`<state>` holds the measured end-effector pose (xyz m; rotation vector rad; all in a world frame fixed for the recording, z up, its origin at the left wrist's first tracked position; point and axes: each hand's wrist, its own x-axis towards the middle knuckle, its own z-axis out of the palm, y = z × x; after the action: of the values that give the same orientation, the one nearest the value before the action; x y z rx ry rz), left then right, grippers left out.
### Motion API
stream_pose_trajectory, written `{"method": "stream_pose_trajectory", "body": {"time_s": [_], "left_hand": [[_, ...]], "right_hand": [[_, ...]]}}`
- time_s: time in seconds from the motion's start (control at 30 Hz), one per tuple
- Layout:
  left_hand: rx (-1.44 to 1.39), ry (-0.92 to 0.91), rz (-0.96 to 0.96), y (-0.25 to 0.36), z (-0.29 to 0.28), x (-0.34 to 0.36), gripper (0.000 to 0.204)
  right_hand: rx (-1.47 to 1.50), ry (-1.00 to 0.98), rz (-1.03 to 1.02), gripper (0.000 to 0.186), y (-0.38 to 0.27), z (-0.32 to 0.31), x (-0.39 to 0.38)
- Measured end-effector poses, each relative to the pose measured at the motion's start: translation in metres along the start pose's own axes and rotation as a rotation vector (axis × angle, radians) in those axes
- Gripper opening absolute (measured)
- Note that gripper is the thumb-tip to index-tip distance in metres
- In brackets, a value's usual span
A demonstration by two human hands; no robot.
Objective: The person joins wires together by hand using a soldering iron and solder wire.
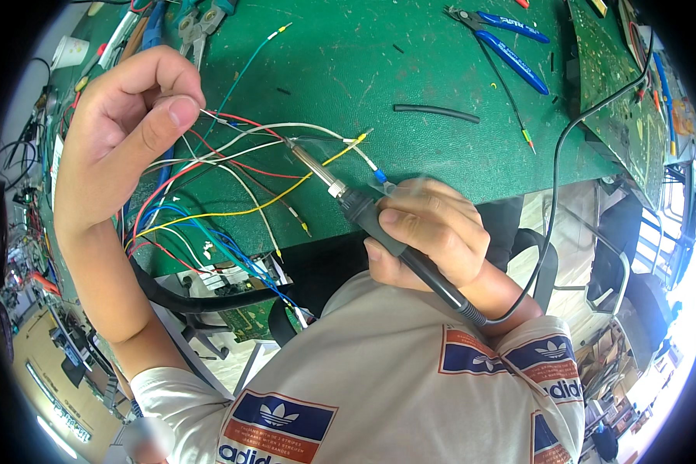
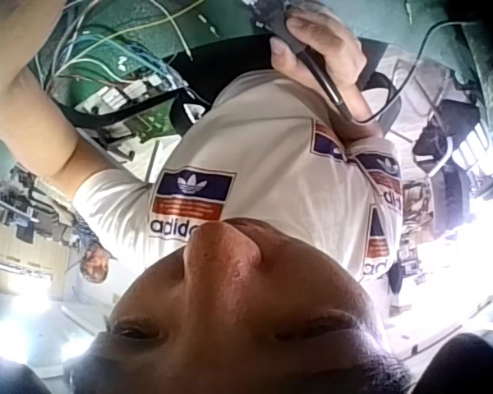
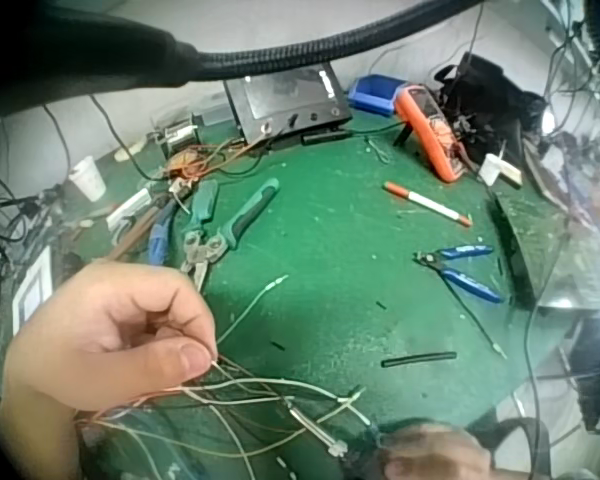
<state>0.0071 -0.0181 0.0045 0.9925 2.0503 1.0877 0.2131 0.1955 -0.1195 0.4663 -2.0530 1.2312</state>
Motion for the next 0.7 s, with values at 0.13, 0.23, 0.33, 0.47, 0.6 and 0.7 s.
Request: {"method": "stream_pose_trajectory", "body": {"time_s": [0.13,0.23,0.33,0.47,0.6,0.7], "left_hand": [[-0.009,0.005,0.000,0.0001,0.0010,-0.0003,0.015],[-0.007,-0.004,-0.001,0.0003,0.0000,0.0000,0.015],[-0.004,-0.003,0.006,-0.0003,0.0001,0.0003,0.015],[0.009,0.000,0.012,-0.0005,0.0001,0.0007,0.015],[0.013,0.003,0.013,-0.0007,-0.0008,0.0002,0.016],[0.018,0.010,0.017,-0.0005,-0.0007,-0.0007,0.016]], "right_hand": [[0.007,0.002,-0.002,0.035,0.0009,0.0000,-0.0014],[0.020,0.008,0.007,0.036,0.0015,0.0001,-0.0031],[0.031,0.012,0.014,0.035,0.0017,-0.0002,-0.0040],[0.022,0.011,0.017,0.035,0.0012,-0.0011,-0.0031],[0.014,0.007,0.012,0.034,0.0003,-0.0014,-0.0015],[0.024,0.014,0.004,0.033,0.0007,-0.0009,-0.0014]]}}
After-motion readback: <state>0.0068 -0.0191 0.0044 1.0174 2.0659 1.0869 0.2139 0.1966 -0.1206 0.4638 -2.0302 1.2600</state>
